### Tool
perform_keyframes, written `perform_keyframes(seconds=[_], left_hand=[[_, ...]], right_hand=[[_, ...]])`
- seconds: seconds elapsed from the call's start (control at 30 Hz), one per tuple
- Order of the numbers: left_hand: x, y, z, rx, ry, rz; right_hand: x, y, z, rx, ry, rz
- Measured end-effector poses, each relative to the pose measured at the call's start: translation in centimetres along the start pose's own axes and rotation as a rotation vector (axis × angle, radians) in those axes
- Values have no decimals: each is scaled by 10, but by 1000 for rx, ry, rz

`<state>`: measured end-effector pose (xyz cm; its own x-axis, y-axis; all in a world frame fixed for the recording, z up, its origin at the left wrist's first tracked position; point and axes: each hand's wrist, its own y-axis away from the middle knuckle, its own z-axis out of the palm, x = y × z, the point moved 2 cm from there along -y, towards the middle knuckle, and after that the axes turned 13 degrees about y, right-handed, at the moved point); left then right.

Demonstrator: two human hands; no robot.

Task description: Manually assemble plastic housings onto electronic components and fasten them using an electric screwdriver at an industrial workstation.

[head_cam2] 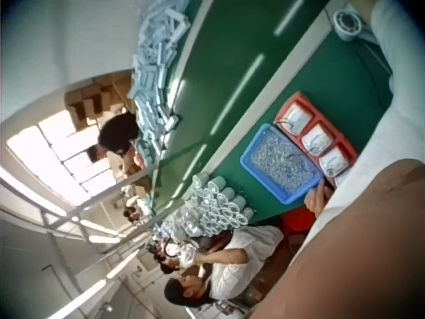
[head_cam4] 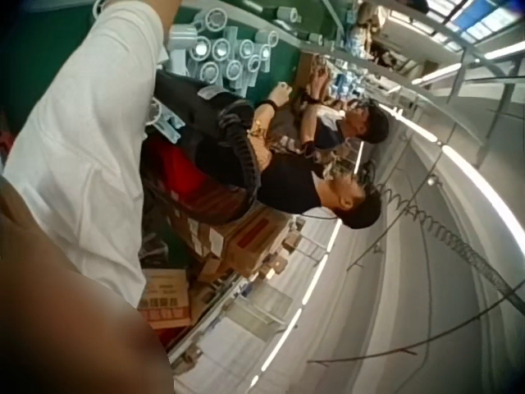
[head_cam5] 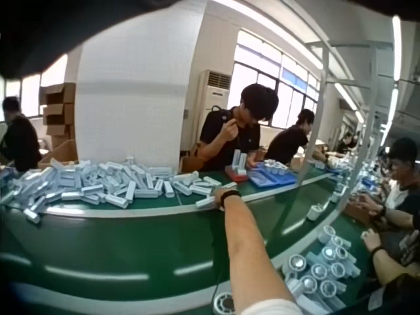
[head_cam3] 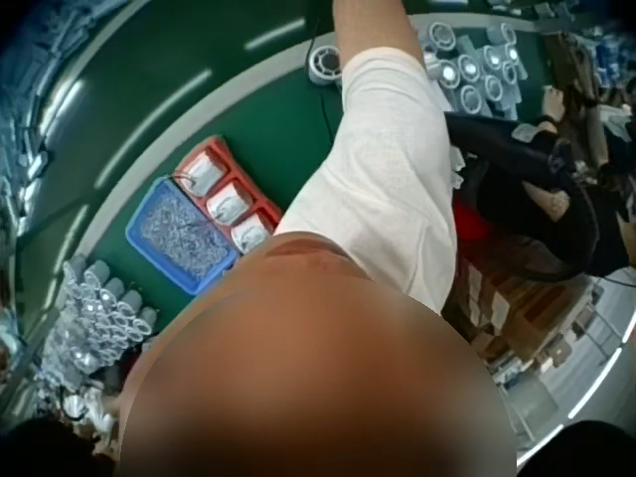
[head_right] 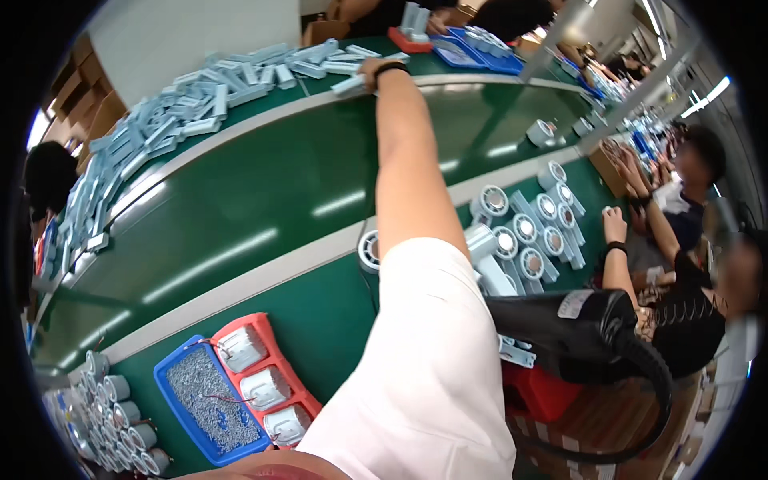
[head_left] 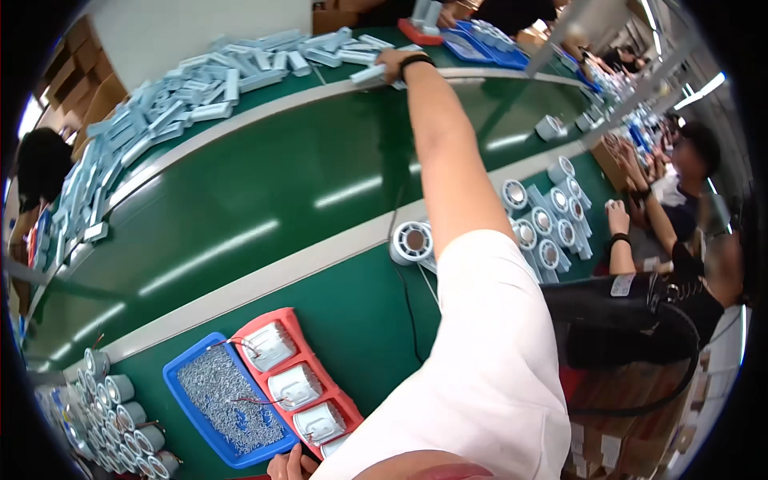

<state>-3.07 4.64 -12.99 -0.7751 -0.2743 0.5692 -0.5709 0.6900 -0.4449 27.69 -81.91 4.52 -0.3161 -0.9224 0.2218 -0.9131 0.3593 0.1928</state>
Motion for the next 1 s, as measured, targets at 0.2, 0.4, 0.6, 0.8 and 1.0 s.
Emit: perform_keyframes(seconds=[0.2,0.4,0.6,0.8,1.0], left_hand=[[-38,68,-6,-52,-107,-67],[85,-68,-4,235,-89,-33],[115,-101,-9,262,77,-42],[136,-119,-32,344,379,-170],[123,-133,-54,317,541,-370]], right_hand=[[-4,17,-3,147,-42,135],[-78,42,-34,81,-87,1],[-200,127,-114,173,-438,-395],[-298,281,-112,229,-486,-618],[-310,442,-42,460,-499,-366]])
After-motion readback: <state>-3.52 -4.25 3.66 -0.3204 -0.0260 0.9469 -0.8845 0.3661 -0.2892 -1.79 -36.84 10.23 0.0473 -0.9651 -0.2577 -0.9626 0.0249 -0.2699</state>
